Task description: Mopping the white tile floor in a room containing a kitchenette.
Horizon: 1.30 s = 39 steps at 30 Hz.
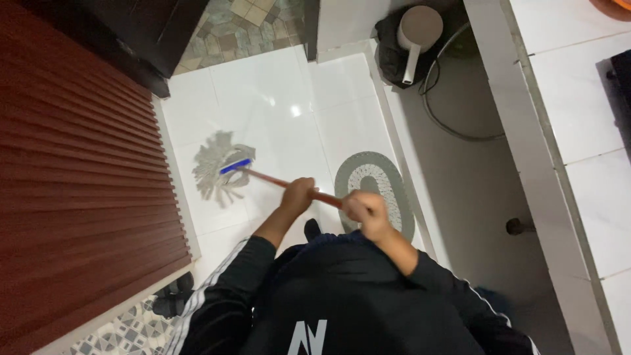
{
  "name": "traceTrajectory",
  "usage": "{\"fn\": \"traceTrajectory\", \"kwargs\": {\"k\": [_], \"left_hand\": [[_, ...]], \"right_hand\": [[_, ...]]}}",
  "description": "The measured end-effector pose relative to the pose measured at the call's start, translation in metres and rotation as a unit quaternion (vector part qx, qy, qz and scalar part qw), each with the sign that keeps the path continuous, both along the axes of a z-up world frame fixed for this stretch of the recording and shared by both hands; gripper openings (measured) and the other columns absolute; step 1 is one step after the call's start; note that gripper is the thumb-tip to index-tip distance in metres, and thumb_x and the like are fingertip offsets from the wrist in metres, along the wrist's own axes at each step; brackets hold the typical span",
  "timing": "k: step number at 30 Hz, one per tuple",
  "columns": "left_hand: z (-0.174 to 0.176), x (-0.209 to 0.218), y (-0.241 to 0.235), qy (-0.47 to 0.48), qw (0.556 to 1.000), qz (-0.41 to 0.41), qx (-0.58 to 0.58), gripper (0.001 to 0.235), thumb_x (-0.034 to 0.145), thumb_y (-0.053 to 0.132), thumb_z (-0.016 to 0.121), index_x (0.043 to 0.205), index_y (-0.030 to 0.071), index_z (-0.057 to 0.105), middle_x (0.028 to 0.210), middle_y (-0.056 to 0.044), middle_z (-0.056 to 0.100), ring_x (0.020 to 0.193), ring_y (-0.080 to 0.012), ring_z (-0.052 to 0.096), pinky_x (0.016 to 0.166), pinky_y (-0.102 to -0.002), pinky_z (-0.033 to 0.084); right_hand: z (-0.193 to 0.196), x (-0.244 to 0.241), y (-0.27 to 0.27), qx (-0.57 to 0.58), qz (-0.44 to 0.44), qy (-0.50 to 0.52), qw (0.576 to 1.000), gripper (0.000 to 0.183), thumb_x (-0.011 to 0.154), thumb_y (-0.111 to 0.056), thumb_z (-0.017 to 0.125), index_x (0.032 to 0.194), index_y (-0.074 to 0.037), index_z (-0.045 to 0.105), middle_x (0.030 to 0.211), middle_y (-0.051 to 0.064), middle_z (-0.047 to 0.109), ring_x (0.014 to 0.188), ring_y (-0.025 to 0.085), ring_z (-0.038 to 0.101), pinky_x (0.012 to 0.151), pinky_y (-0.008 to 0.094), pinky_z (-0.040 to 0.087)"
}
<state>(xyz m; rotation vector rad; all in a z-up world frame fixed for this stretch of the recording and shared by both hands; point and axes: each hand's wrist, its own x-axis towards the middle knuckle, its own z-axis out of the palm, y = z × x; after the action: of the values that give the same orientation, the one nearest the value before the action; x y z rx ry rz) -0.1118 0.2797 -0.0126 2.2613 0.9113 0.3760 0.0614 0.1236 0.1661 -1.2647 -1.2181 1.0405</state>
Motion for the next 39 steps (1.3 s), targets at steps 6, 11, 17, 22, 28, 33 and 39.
{"fn": "traceTrajectory", "kwargs": {"k": [6,11,17,22,28,33,39], "left_hand": [[0.003,0.096,-0.023,-0.072,0.993,-0.091,-0.033,0.019,0.091,0.022,0.066,0.079,0.010,0.058,0.080,-0.011,0.062,0.078,-0.0311,0.064,0.071,-0.045,0.052],[0.037,0.174,-0.041,-0.101,0.963,-0.196,-0.153,0.027,0.098,0.030,0.065,0.081,0.010,0.059,0.079,-0.010,0.062,0.074,-0.0299,0.064,0.070,-0.043,0.051],[0.048,0.182,-0.019,-0.262,0.932,-0.165,-0.186,0.016,0.092,0.022,0.067,0.085,0.009,0.062,0.080,-0.014,0.061,0.075,-0.0360,0.063,0.068,-0.045,0.050],[0.063,0.160,0.034,-0.205,0.969,-0.111,-0.080,0.015,0.083,0.014,0.070,0.084,0.007,0.057,0.082,-0.017,0.061,0.082,-0.0404,0.061,0.069,-0.048,0.048],[0.056,0.193,0.074,-0.127,0.990,-0.037,-0.053,0.014,0.075,0.006,0.066,0.086,0.006,0.059,0.084,-0.016,0.063,0.086,-0.0402,0.062,0.071,-0.048,0.048],[0.070,0.265,0.078,-0.063,0.988,-0.061,-0.128,0.009,0.088,0.010,0.065,0.083,0.007,0.058,0.083,-0.015,0.064,0.085,-0.0368,0.063,0.074,-0.048,0.048],[0.053,0.349,0.097,-0.060,0.986,-0.133,-0.079,0.015,0.092,0.016,0.064,0.085,0.005,0.056,0.085,-0.016,0.061,0.086,-0.0384,0.062,0.073,-0.050,0.046]], "right_hand": [[0.068,0.026,-0.036,0.012,-0.144,0.034,0.989,0.035,0.106,-0.017,0.050,0.076,-0.001,0.059,0.071,0.004,0.059,0.058,0.008,0.047,0.052,0.026,0.037],[0.068,0.044,-0.053,0.086,-0.169,-0.167,0.967,0.034,0.103,-0.016,0.053,0.074,0.000,0.060,0.067,0.006,0.060,0.057,0.013,0.054,0.056,0.028,0.045],[0.098,0.059,-0.016,0.119,-0.141,-0.052,0.981,0.032,0.103,-0.016,0.053,0.076,0.001,0.058,0.071,0.009,0.059,0.066,0.022,0.059,0.069,0.034,0.051],[0.062,0.095,0.034,0.148,-0.088,-0.037,0.984,0.034,0.103,-0.015,0.054,0.073,0.000,0.055,0.071,0.011,0.061,0.067,0.024,0.062,0.071,0.037,0.053],[0.045,0.145,0.066,0.104,-0.102,-0.030,0.989,0.037,0.104,-0.015,0.051,0.071,0.000,0.051,0.068,0.009,0.059,0.062,0.020,0.057,0.063,0.033,0.050],[0.079,0.185,0.069,0.101,-0.182,-0.045,0.977,0.036,0.106,-0.016,0.052,0.074,0.001,0.054,0.067,0.007,0.055,0.063,0.018,0.054,0.064,0.033,0.048],[0.074,0.229,0.088,0.156,-0.177,-0.174,0.956,0.031,0.102,-0.017,0.056,0.076,0.000,0.056,0.071,0.008,0.059,0.064,0.018,0.060,0.061,0.033,0.048]]}}
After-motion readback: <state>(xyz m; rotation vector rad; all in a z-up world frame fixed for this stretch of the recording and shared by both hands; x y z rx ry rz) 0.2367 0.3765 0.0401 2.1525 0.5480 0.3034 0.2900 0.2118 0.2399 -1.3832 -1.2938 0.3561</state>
